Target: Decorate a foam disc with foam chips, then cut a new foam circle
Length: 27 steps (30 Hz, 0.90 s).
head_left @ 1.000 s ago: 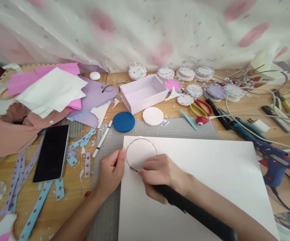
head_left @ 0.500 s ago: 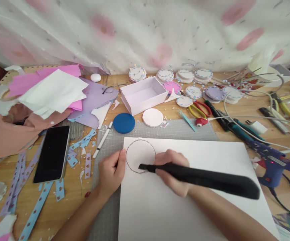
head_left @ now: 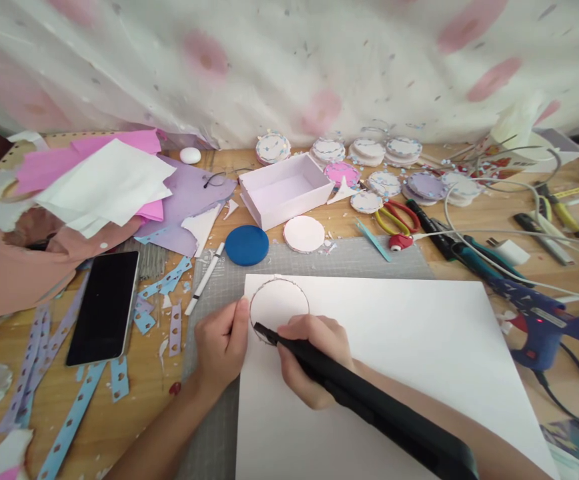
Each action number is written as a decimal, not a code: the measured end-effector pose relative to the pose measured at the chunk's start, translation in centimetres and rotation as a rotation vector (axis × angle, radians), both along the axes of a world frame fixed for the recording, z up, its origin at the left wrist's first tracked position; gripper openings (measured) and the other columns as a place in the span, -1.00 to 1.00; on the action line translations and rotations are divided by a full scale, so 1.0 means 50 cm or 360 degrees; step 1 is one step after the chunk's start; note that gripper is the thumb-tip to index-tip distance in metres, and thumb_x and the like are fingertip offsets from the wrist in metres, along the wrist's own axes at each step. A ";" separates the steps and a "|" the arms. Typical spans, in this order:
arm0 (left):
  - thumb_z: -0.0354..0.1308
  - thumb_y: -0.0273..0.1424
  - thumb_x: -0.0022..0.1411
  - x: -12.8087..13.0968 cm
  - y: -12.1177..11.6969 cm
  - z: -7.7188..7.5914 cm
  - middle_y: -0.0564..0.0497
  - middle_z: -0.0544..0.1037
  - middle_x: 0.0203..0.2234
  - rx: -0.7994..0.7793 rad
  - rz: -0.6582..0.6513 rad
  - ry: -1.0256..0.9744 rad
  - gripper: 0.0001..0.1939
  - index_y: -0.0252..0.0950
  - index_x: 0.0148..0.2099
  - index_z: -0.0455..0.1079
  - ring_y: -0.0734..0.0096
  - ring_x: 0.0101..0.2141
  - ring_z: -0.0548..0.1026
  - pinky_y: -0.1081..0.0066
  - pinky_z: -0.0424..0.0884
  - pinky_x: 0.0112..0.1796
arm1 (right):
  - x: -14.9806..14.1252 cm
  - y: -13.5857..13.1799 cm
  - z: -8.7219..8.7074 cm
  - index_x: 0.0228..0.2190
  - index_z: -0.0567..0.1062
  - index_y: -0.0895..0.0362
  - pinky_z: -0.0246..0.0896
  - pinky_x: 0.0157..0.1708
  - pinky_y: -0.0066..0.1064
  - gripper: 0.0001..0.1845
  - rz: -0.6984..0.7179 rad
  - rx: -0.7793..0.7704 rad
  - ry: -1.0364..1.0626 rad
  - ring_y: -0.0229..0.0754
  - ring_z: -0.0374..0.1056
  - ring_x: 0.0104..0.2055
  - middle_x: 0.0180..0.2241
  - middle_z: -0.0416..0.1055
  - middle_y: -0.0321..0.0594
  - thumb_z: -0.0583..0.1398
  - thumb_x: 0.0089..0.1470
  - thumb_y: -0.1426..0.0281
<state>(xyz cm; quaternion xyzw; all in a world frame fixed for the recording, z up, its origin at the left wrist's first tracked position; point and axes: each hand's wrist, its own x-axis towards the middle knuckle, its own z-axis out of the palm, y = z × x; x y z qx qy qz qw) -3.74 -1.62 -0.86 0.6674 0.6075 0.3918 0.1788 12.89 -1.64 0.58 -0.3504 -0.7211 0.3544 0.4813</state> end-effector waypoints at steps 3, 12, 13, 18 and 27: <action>-0.03 -0.46 0.31 -0.001 -0.001 -0.001 0.20 0.02 -0.71 -0.0006 -0.0003 0.0004 -0.60 -0.27 -0.58 0.03 0.60 -0.66 0.07 0.51 0.04 -0.57 | -0.004 0.002 -0.007 -0.32 0.28 0.01 0.02 -0.65 -0.44 -0.82 -0.0037 0.0066 -0.0024 -0.31 0.04 -0.68 -0.63 0.18 -0.41 0.09 0.01 0.52; -0.04 -0.46 0.32 -0.003 -0.002 -0.006 0.20 0.08 -0.72 -0.0005 0.0001 0.0008 -0.62 -0.28 -0.58 0.08 0.60 -0.66 0.10 0.49 0.05 -0.57 | -0.023 -0.003 -0.002 -0.44 0.33 0.10 -0.06 -0.65 -0.39 -0.90 -0.0037 0.0464 -0.0556 -0.28 0.01 -0.67 -0.67 0.09 -0.38 0.05 -0.02 0.52; -0.04 -0.46 0.31 -0.003 -0.002 -0.006 0.20 0.07 -0.72 -0.0004 0.0005 0.0007 -0.62 -0.28 -0.58 0.08 0.60 -0.66 0.09 0.49 0.05 -0.57 | -0.024 -0.004 -0.003 -0.46 0.34 0.11 -0.07 -0.65 -0.38 -0.90 -0.0040 0.0487 -0.0617 -0.28 0.00 -0.66 -0.67 0.09 -0.37 0.06 -0.02 0.52; -0.03 -0.44 0.31 -0.002 -0.001 -0.008 0.20 0.06 -0.72 -0.0026 0.0023 -0.0023 -0.61 -0.27 -0.59 0.05 0.59 -0.66 0.08 0.49 0.04 -0.57 | -0.020 0.003 -0.003 -0.55 0.26 0.08 -0.10 -0.64 -0.39 -0.89 0.0077 0.0335 -0.0549 -0.30 -0.07 -0.66 -0.68 0.02 -0.40 0.06 -0.10 0.53; -0.06 -0.38 0.32 -0.002 0.001 -0.002 0.19 0.01 -0.69 -0.0240 -0.0012 -0.0225 -0.60 -0.24 -0.57 -0.02 0.56 -0.63 0.05 0.49 0.04 -0.57 | 0.031 0.004 0.016 -0.38 0.31 0.03 0.06 -0.65 -0.45 -0.88 -0.0188 -0.0259 0.0156 -0.30 0.18 -0.64 -0.60 0.29 -0.39 0.12 0.02 0.50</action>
